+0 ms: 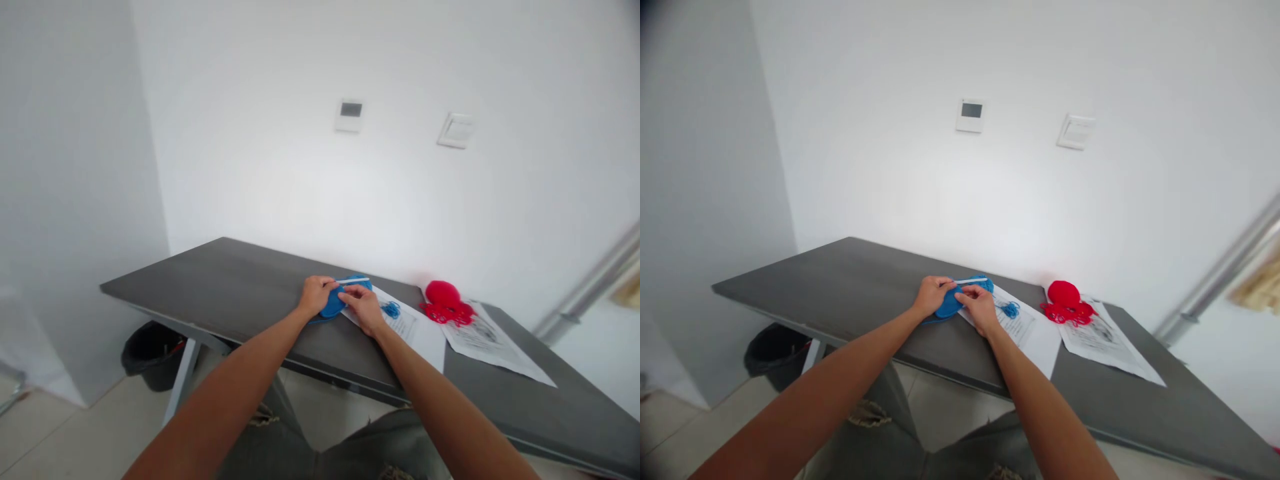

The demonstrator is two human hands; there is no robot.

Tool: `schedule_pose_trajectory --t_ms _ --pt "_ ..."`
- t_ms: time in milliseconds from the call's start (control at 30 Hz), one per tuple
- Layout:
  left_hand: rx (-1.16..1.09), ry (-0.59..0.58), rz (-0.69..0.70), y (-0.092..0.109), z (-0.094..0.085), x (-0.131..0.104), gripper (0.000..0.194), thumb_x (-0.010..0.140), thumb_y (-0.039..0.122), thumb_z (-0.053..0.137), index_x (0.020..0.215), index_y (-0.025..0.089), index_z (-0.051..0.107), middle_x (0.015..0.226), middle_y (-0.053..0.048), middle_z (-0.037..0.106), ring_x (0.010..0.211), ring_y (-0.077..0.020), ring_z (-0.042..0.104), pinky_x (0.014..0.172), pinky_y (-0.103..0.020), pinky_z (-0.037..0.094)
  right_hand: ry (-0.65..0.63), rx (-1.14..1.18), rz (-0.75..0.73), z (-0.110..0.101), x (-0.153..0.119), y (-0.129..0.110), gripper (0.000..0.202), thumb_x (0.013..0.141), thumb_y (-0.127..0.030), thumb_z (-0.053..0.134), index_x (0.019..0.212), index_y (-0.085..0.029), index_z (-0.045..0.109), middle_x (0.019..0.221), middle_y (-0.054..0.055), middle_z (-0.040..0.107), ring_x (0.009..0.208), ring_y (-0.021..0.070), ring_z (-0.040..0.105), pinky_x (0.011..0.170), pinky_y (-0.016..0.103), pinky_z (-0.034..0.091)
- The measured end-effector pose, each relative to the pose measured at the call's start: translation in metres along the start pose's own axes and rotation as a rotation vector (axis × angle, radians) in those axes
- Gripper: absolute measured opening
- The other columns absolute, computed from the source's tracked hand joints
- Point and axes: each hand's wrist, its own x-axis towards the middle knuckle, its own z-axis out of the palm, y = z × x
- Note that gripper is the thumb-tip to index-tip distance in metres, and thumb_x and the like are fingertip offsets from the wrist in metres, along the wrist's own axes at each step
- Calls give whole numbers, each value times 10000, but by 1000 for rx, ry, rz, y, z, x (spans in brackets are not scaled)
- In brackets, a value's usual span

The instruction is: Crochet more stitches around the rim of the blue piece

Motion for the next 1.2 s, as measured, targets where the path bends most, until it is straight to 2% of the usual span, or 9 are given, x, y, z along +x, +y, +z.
schedule_pose_trajectory --t_ms 267,500,667,900,1100,1200 --pt "-20 65 29 -2 1 2 365 1008 369 683 1323 186 663 1357 -111 674 1134 -286 695 945 -488 613 27 -166 -62 5 -1 -3 383 1011 -378 691 1336 -182 637 1348 107 665 1135 264 697 944 480 615" --pt "-18 109 10 -6 4 4 349 1014 369 674 1315 194 668 1361 -111 673 1138 -282 693 953 -486 610 36 -209 -25 6 1 0 381 1011 -380 690 1331 -181 639 1342 105 667 1132 265 698 943 478 615" --pt "-1 95 -11 -9 7 6 348 1013 369 676 1311 190 669 1351 -110 678 1127 -280 697 944 -482 613 29 -214 25 7 9 2 384 1013 -381 688 1339 -184 635 1352 107 663 1139 265 695 948 481 614" --pt "-11 13 -45 -21 9 21 348 1005 382 685 1286 176 683 1319 -95 692 1106 -290 704 925 -472 619 -93 -203 121 -19 25 -7 375 1012 -380 689 1327 -183 640 1335 104 670 1124 261 700 938 474 618" --pt "-69 -73 11 -25 10 50 344 997 388 697 1251 157 695 1253 -82 715 1057 -282 720 891 -456 627 -169 -166 147 -41 44 -20 362 1011 -373 693 1312 -177 645 1308 101 679 1096 249 706 917 460 623" --pt "-100 -72 40 -28 16 63 284 996 394 698 1129 145 731 1126 -58 752 985 -257 736 871 -434 626 -206 -127 160 -47 50 -20 332 1014 -376 689 1272 -168 657 1237 89 700 1020 223 719 861 421 634"
